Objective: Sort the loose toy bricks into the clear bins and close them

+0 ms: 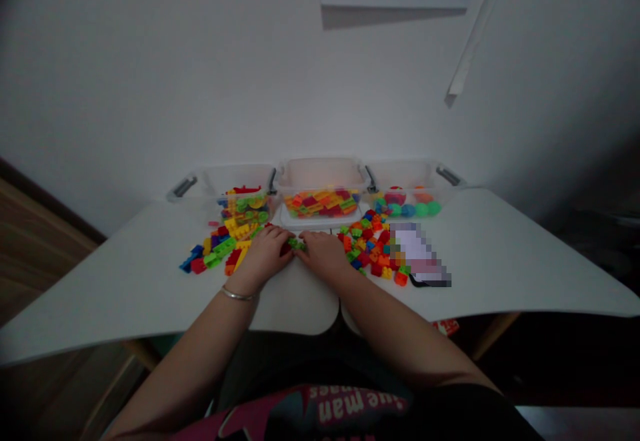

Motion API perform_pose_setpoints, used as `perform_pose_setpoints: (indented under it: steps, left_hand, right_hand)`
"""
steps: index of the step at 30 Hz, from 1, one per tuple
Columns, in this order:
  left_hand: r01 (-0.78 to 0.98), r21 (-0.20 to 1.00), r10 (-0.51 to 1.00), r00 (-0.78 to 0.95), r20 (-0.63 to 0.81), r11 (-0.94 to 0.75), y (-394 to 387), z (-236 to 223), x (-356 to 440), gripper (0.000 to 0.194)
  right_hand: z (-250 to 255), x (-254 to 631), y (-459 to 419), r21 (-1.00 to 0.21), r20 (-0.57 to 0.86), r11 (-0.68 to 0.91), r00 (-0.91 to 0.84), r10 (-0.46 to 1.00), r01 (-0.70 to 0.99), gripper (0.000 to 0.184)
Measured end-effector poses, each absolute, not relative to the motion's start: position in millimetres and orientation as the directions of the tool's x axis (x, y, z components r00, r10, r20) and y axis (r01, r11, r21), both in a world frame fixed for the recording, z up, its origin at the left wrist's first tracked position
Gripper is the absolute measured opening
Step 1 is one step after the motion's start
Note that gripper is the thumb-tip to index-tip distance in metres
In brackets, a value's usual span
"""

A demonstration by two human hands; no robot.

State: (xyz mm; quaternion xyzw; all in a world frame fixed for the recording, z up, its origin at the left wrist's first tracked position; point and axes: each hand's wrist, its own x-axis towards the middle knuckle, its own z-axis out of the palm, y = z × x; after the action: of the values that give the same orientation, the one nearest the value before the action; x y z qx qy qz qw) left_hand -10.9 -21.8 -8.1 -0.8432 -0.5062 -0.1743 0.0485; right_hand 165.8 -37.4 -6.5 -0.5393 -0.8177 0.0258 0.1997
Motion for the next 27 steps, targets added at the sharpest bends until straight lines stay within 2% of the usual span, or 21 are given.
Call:
perform_pose_setpoints:
  steps: [5, 14, 18, 27]
  left_hand:
    - [0.862, 0.101, 0.83, 0.438, 0.344, -0.497, -21.0, -8.5, -11.3, 0.027]
    - [0.823, 0.11, 0.795, 0.49, 0.357, -0.557, -18.7, -8.7, -10.7, 0.021]
    - [0.819, 0.116, 0.794, 0.496, 0.352, -0.563, -19.3, -6.6, -10.1, 0.022]
    - [0.818, 0.128, 0.798, 0.494, 0.344, -0.562, -15.5, -9.8, -10.4, 0.019]
  right_hand:
    - [-9.1, 164.2, -37.6, -0.191, 0.326, 0.349, -0.277, 0.904, 0.917, 0.045]
    - [-6.6, 164.8, -38.4, -0.083, 0.291, 0.413, -0.374, 0.881, 0.907, 0.022]
    - [-6.6, 164.6, -39.5, -0.103, 0.307, 0.419, -0.372, 0.876, 0.902, 0.021]
    - [-5.9, 165.7, -39.6, -0.237, 0.273, 0.422, -0.356, 0.893, 0.875, 0.023]
